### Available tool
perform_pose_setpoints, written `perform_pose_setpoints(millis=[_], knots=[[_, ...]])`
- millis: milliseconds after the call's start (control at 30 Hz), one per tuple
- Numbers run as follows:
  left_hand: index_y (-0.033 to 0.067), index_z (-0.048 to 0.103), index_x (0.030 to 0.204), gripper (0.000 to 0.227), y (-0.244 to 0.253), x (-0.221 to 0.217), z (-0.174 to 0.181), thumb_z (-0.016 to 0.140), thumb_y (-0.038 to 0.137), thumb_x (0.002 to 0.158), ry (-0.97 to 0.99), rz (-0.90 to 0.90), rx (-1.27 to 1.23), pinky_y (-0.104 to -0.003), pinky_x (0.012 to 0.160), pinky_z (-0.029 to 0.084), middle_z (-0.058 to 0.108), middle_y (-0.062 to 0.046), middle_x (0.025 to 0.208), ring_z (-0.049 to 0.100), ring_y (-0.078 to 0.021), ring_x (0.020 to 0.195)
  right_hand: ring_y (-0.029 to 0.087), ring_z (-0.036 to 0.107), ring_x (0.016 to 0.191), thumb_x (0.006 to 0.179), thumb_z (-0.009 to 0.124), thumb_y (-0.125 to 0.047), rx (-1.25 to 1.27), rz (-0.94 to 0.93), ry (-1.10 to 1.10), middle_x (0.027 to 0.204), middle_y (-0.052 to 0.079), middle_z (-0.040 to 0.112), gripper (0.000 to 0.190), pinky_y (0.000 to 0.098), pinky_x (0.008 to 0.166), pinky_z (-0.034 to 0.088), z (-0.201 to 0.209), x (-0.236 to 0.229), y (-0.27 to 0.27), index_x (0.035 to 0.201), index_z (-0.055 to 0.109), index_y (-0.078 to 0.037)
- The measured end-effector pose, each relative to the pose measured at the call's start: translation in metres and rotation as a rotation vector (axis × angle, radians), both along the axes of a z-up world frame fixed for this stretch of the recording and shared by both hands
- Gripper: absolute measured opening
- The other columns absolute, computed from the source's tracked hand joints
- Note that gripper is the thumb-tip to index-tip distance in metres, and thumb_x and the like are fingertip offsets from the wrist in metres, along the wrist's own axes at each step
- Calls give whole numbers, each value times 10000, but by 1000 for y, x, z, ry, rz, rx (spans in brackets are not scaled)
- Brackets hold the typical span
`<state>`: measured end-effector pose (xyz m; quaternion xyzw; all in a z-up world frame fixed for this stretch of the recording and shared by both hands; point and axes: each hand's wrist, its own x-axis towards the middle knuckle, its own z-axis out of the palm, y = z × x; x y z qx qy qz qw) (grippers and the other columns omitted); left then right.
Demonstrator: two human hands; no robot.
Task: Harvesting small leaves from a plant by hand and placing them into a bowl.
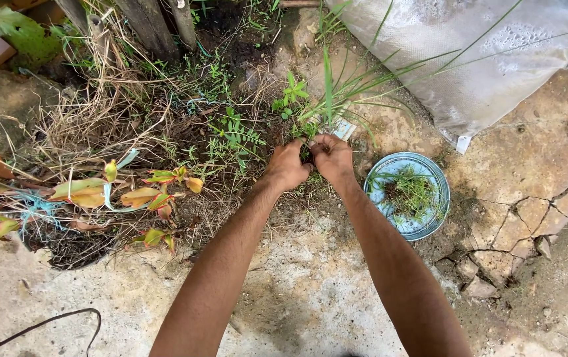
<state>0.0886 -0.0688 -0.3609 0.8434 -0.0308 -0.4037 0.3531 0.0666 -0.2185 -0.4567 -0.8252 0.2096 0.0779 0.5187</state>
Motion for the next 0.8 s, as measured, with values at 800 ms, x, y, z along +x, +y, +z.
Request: perform_pose_setpoints(millis=[800], knots=[[115, 291, 1591, 802, -7, -33, -11, 744, 230, 939, -203, -193, 109, -407, 1014, 527, 576, -183, 1414, 621, -237, 1103, 117, 669, 752, 967, 716, -181, -202, 257, 194, 867, 27, 754, 82, 315, 754, 586, 56, -41, -29, 1017, 765, -138]])
